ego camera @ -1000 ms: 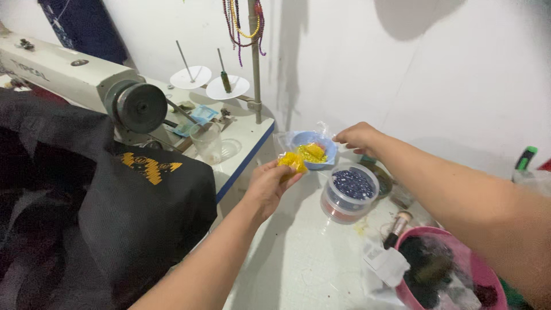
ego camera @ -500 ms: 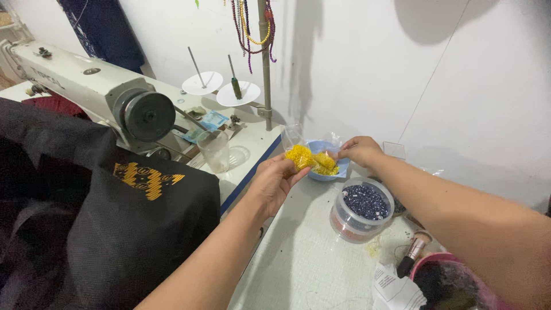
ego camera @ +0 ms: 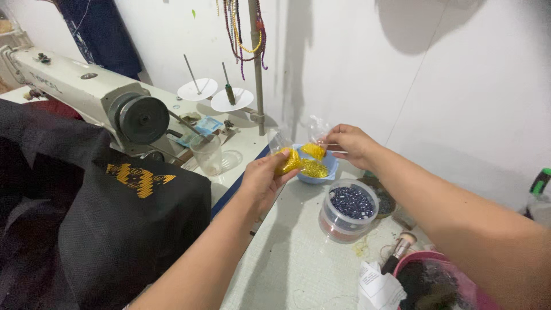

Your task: The person handles small containers and plastic bags of beads on a worktable, closing a container lid and arranging items, then places the bead containers, plastic bags of beads, and a wallet into a black tote bag. They adjust the bag's contents, lift it by the handles, and hang it on a wall hook.

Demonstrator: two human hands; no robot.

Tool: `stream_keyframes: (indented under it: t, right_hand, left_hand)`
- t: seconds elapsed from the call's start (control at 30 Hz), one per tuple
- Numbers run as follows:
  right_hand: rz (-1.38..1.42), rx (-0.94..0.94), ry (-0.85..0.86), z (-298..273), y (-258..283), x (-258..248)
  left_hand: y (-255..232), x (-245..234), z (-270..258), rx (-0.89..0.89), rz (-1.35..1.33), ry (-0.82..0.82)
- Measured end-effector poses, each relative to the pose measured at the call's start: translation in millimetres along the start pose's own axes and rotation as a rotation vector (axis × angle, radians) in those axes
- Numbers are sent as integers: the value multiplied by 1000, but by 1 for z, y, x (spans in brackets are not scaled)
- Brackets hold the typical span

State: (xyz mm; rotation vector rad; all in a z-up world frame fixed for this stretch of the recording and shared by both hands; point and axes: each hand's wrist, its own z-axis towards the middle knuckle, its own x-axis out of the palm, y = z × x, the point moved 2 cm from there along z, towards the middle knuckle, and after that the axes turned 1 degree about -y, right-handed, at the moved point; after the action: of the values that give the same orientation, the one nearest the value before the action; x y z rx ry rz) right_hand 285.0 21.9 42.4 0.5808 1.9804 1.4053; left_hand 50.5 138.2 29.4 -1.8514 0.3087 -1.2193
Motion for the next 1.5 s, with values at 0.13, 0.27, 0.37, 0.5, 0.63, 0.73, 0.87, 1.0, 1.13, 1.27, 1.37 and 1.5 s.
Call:
stream_keyframes:
  t: [0.13,0.27,0.37,0.5,0.63,0.73,0.87,1.0,1.13,1.27,1.37,1.5]
  right_hand:
    - [138,-14,33,-18,19,-4]
    - [148,10,-27,-6,10,-11]
    - [168,15,-78,25,-14,-16]
    - [58,24,-142,76,-61,-21]
    - [-13,20,-150,103,-96,-24]
    - [-61,10,-190,98,-102,-20]
    - [22,46,-283,66,-89,-16]
    - [6,19,-322,40,-71,-14]
    - [179,14,-170,25,-55,-15]
    - [384,-55,-83,-16,-16,-23]
    - [396,-100,-60,-69,25,-18]
    - [475,-104,-22,-144,79,0]
  left_hand:
    - [-10,5,3,46,0,-29]
    - [-16,5,2,56,11,-58]
    - [-19,3,1,63,-26,-45]
    - [-22,-2,-4,65,-38,-44]
    - [-26,-10,-11,59,-27,-43]
    - [-29,-13,-13,78,-27,-35]
    - [-27,-11,-13,57,-44,-35]
    - [-28,-4,-8,8,-117,-31]
    - [-33,6,-7,1,-136,34]
    - [-46,19,-13,14,-98,81]
    - [-55,33,-22,20,-50,99]
    - [-71,52,-36,44,2,125]
